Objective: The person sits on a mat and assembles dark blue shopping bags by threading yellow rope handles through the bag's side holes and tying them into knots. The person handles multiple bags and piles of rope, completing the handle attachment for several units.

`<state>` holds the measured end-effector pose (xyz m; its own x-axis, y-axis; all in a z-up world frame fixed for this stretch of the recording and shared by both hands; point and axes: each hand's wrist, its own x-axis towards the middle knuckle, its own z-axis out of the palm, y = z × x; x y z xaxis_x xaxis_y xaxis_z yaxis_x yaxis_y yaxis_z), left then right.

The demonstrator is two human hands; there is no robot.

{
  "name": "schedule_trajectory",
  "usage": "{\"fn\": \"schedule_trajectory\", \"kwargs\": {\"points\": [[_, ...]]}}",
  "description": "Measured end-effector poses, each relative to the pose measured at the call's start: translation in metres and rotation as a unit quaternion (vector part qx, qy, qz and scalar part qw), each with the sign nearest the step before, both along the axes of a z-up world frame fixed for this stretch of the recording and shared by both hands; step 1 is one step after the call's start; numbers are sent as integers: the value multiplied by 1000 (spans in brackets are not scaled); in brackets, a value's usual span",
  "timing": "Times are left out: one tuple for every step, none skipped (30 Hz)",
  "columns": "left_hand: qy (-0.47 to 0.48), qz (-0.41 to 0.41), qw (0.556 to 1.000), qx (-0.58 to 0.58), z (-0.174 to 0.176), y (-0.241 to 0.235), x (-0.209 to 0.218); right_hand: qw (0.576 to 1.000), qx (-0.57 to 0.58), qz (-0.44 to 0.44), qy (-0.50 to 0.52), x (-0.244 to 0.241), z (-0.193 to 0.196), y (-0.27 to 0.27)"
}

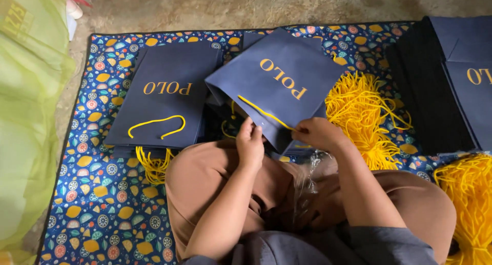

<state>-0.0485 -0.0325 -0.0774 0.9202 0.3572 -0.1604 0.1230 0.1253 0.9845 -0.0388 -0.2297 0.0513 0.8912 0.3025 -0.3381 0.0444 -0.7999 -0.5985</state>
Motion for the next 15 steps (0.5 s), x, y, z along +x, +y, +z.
{"fn": "schedule_trajectory", "kwargs": {"points": [[-10, 10, 1000, 7, -1, 3, 4, 998, -68, 13, 5, 3, -8, -6], [-11, 9, 1000, 6, 1, 6, 5, 998, -68, 12, 4, 1, -8, -11], [-25, 8, 1000, 16, 3, 10, 6, 997, -81, 12, 15, 0, -8, -16], [-38, 8, 999, 27, 5, 14, 7, 995, -94, 14, 26, -1, -9, -20], [-38, 9, 999, 27, 8, 17, 8, 995, -94, 15, 25, 0, -6, -23], [-51, -2, 998, 32, 10, 18, 7, 993, -109, 6, 37, -1, -4, -27], [-64, -13, 997, 37, 12, 19, 7, 991, -124, -4, 49, -2, -2, -31], [-63, -14, 997, 35, 14, 20, 6, 991, -125, -5, 50, -4, -3, -34], [-73, -22, 996, 51, 16, 22, 6, 993, -102, -15, 64, -6, -3, -37], [-85, -30, 994, 69, 19, 24, 7, 994, -78, -25, 77, -6, -3, -38], [-86, -30, 994, 68, 12, 22, 7, 994, -78, -25, 76, -5, -4, -35], [-112, -38, 986, 119, 5, 21, 5, 989, 80, -81, 92, -5, -4, -31], [-138, -47, 975, 169, -3, 19, 3, 957, 235, -135, 105, -4, -5, -27], [-137, -45, 975, 169, -3, 17, 1, 957, 235, -134, 105, -4, -6, -20], [-143, -48, 980, 133, -3, 15, 0, 916, 356, -161, 93, -4, -7, -12]]}}
